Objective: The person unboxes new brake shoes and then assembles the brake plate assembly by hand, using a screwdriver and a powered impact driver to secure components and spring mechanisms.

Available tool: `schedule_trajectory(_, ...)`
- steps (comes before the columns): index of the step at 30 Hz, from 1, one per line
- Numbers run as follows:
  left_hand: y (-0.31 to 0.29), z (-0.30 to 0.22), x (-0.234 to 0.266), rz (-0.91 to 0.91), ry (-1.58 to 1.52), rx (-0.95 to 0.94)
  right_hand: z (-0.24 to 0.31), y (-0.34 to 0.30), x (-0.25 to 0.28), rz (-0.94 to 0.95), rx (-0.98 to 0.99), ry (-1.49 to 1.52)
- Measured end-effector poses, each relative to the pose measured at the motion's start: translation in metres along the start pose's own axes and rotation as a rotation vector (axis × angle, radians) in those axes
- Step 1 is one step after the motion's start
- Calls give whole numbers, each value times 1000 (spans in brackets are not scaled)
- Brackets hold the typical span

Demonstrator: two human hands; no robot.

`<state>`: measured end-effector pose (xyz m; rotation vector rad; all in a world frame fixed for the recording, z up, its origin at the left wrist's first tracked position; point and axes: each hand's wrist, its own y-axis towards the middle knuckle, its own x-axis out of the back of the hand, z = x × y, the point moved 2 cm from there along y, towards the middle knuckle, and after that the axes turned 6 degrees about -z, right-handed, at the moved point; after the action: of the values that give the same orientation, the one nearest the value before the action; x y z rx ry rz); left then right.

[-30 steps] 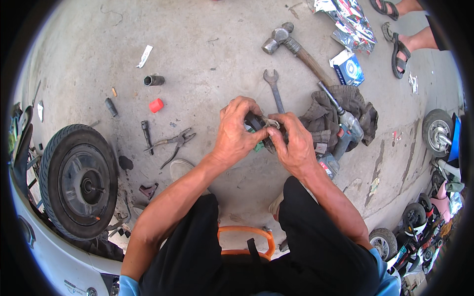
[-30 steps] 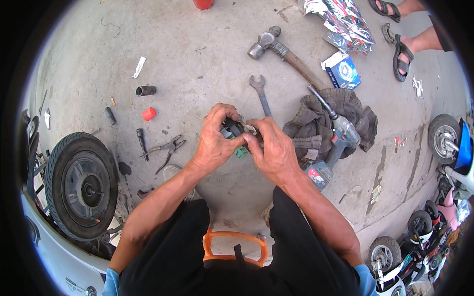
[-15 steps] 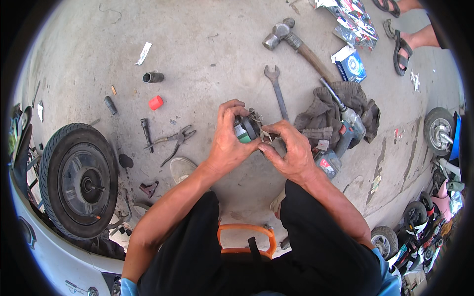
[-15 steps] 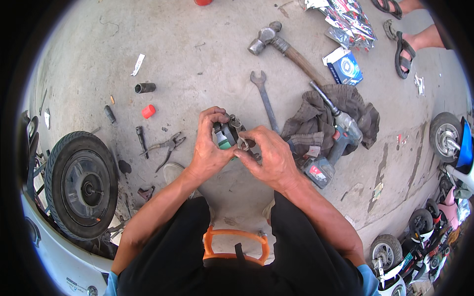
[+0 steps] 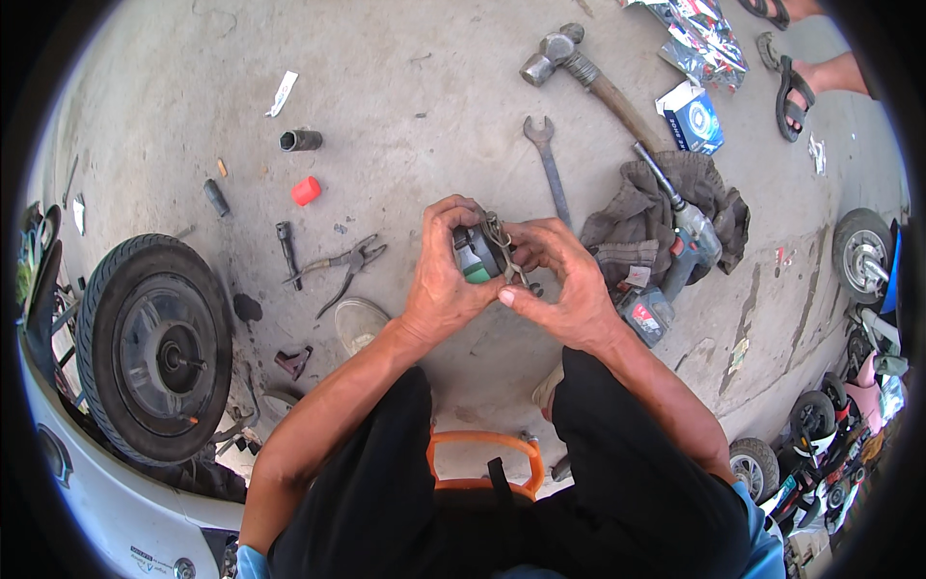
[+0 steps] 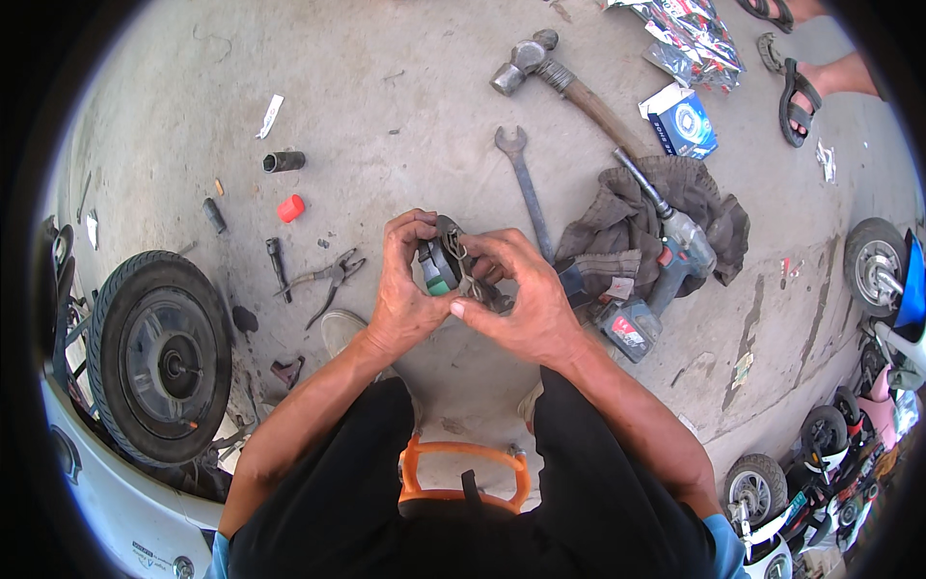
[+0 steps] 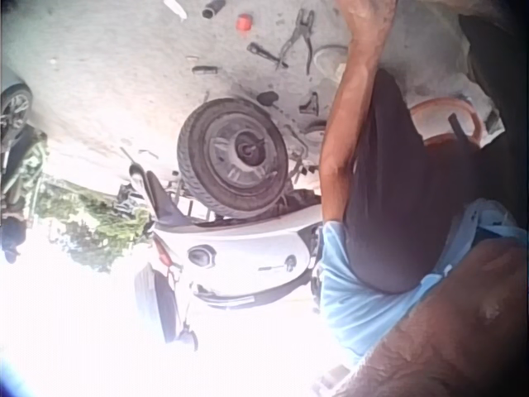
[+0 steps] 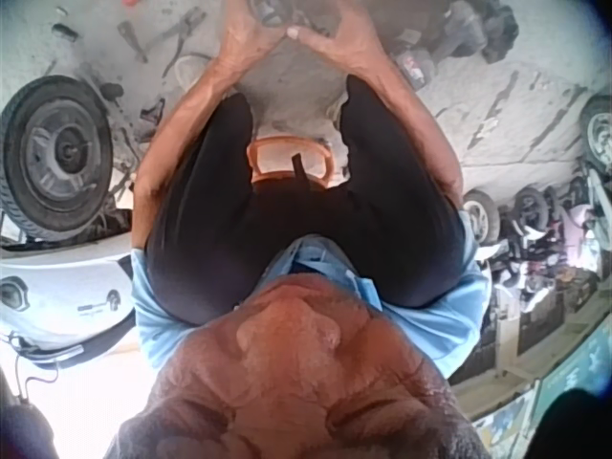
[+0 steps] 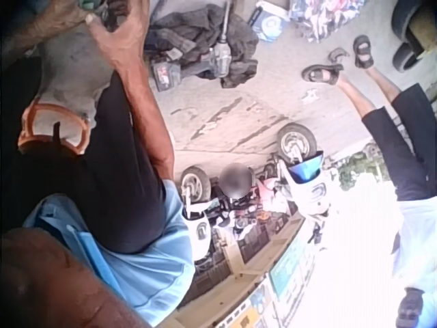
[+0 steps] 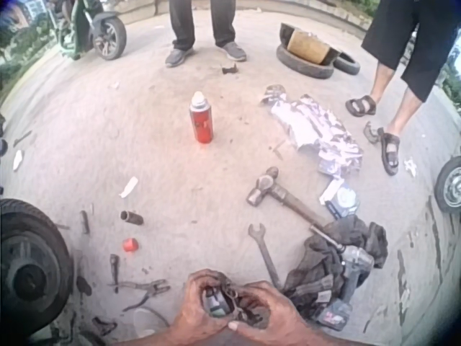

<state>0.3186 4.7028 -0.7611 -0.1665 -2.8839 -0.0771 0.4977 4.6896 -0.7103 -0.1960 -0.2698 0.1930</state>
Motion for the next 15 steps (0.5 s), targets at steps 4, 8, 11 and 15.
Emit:
schedule_trajectory(4,-3,-9,1,25,120,-29,-3,-6,0,0,-75,73)
schedule_trajectory(8,-11,-7,3,56,167,10,-5,-10,0,46,-24,37)
schedule_trajectory(11,-13,-7,2,62,182,20,-5,-13,-1,63,-51,75)
schedule_trajectory(15,-13,-9,0,72,187,42,-3,-14,1,87,-136,118)
